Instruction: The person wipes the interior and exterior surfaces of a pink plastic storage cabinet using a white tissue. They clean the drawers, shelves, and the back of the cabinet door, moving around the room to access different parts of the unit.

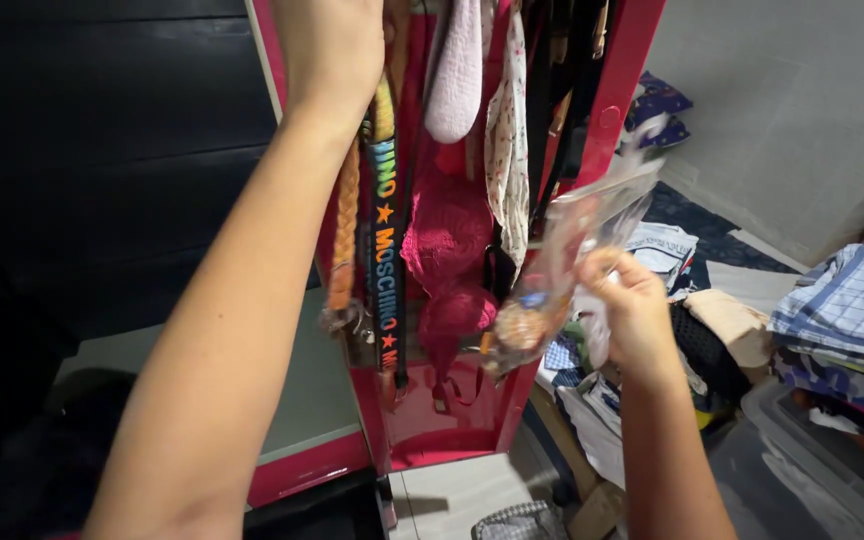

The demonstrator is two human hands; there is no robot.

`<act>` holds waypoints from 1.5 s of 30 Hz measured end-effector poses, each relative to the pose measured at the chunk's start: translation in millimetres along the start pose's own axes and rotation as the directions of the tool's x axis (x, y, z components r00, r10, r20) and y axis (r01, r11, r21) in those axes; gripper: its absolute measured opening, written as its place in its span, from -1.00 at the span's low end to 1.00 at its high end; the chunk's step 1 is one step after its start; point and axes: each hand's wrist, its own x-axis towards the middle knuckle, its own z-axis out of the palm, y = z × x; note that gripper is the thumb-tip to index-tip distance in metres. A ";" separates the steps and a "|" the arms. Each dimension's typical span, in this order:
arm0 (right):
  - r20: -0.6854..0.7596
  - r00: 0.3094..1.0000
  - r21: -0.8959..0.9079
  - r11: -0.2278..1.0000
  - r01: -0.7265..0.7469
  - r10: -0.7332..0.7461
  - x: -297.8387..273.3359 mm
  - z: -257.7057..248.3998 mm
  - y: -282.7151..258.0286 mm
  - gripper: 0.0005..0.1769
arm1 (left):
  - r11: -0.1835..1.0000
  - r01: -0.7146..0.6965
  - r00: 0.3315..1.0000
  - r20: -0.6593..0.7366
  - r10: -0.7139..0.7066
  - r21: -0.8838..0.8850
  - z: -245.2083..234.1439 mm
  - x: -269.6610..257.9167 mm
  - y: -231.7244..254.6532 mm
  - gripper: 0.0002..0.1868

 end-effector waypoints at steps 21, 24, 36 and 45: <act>0.379 0.920 0.120 0.980 -0.158 0.102 212.0 77.6 -66.6 -0.49 | 0.784 0.527 0.849 0.227 -0.477 -0.328 99.6 -38.2 -4.3 -0.88; 0.326 0.943 0.052 0.995 -0.089 0.067 214.3 80.3 -75.3 -0.50 | 0.769 0.513 0.858 0.231 -0.458 -0.381 112.0 -28.1 -13.3 -0.88; 0.192 0.962 -0.841 0.473 0.264 -0.196 169.5 85.6 -82.3 -0.50 | 0.677 0.536 0.845 0.317 -0.432 -0.505 124.5 -25.9 -20.7 -0.86; 0.116 0.985 -0.948 0.310 0.071 0.127 -0.3 38.7 -24.5 -0.45 | 0.384 0.796 0.602 0.673 -0.430 -0.467 120.7 -301.7 0.0 -0.82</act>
